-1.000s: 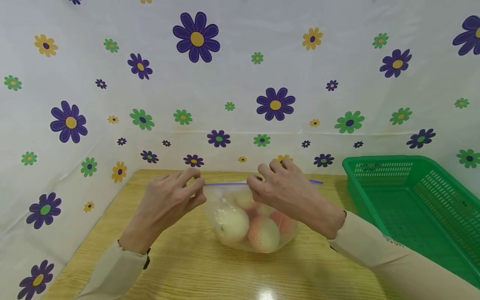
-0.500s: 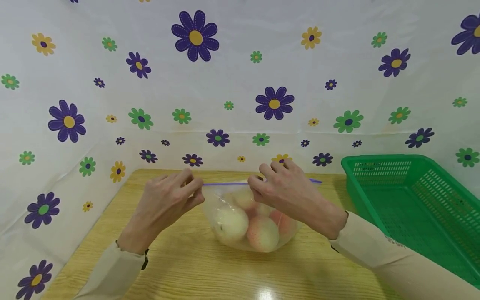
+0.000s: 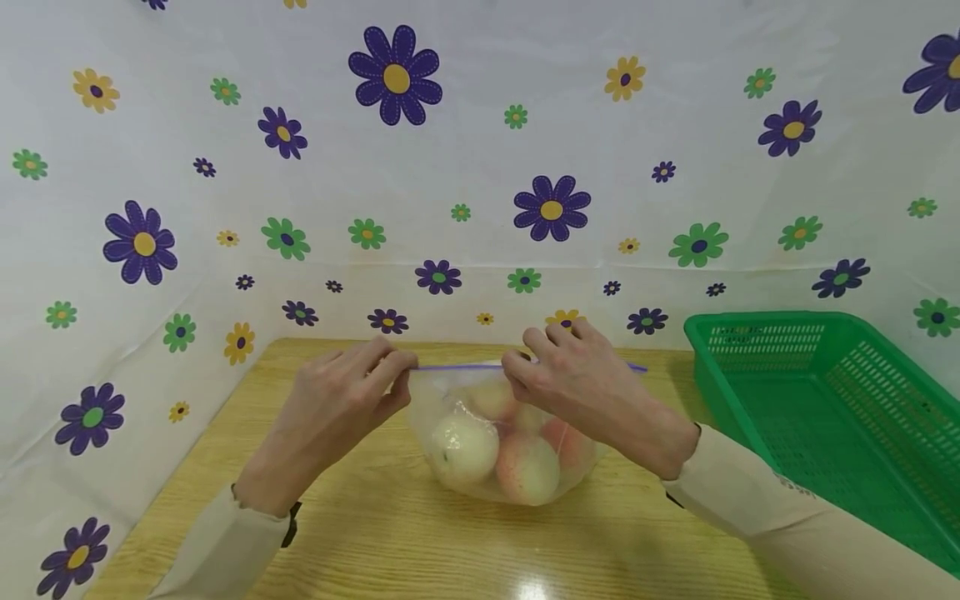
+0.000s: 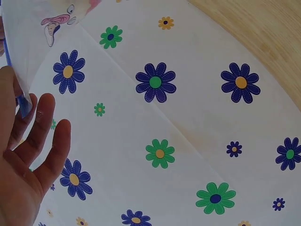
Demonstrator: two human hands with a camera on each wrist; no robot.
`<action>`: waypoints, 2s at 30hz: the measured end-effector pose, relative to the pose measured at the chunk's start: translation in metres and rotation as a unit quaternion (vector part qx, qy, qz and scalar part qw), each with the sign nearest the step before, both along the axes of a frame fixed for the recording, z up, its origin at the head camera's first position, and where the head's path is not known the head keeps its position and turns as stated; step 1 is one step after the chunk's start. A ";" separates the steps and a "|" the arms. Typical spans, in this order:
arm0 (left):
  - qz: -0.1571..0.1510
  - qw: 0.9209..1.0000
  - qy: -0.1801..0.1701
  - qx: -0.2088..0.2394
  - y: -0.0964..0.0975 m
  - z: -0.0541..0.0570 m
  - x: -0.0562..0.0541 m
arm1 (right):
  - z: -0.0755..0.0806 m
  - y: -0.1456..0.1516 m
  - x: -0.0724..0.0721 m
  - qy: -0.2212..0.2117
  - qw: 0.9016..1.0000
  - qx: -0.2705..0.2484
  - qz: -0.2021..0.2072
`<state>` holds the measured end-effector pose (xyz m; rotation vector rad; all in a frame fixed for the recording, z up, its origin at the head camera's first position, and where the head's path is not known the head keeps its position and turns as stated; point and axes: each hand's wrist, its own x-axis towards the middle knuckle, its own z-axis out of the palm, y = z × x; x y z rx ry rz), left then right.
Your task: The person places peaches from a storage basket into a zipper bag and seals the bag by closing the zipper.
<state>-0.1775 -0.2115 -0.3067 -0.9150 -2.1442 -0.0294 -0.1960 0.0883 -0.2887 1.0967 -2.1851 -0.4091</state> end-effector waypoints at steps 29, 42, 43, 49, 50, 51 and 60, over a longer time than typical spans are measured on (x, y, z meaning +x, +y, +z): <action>0.001 1.000 -0.008 0.012 -0.001 -0.011 0.002 | -0.003 0.005 0.008 -0.032 0.999 0.017 -0.008; -0.012 0.994 0.089 -0.056 0.003 -0.042 0.003 | -0.023 0.014 0.015 -0.032 0.998 0.048 -0.014; -0.012 0.994 0.093 -0.057 0.003 -0.042 0.003 | -0.023 0.014 0.016 -0.035 0.998 0.051 -0.017; -0.011 0.993 0.102 -0.054 0.003 -0.043 0.005 | -0.026 0.015 0.021 -0.031 0.998 0.045 -0.016; -0.015 0.993 0.103 -0.049 0.003 -0.043 0.005 | -0.026 0.015 0.022 -0.027 0.999 0.042 -0.015; -0.017 0.993 0.104 -0.045 0.004 -0.043 0.005 | -0.027 0.015 0.022 -0.024 0.999 0.039 -0.015; -0.018 0.995 0.088 -0.030 0.002 -0.045 0.006 | -0.029 0.017 0.023 -0.019 1.000 0.016 -0.013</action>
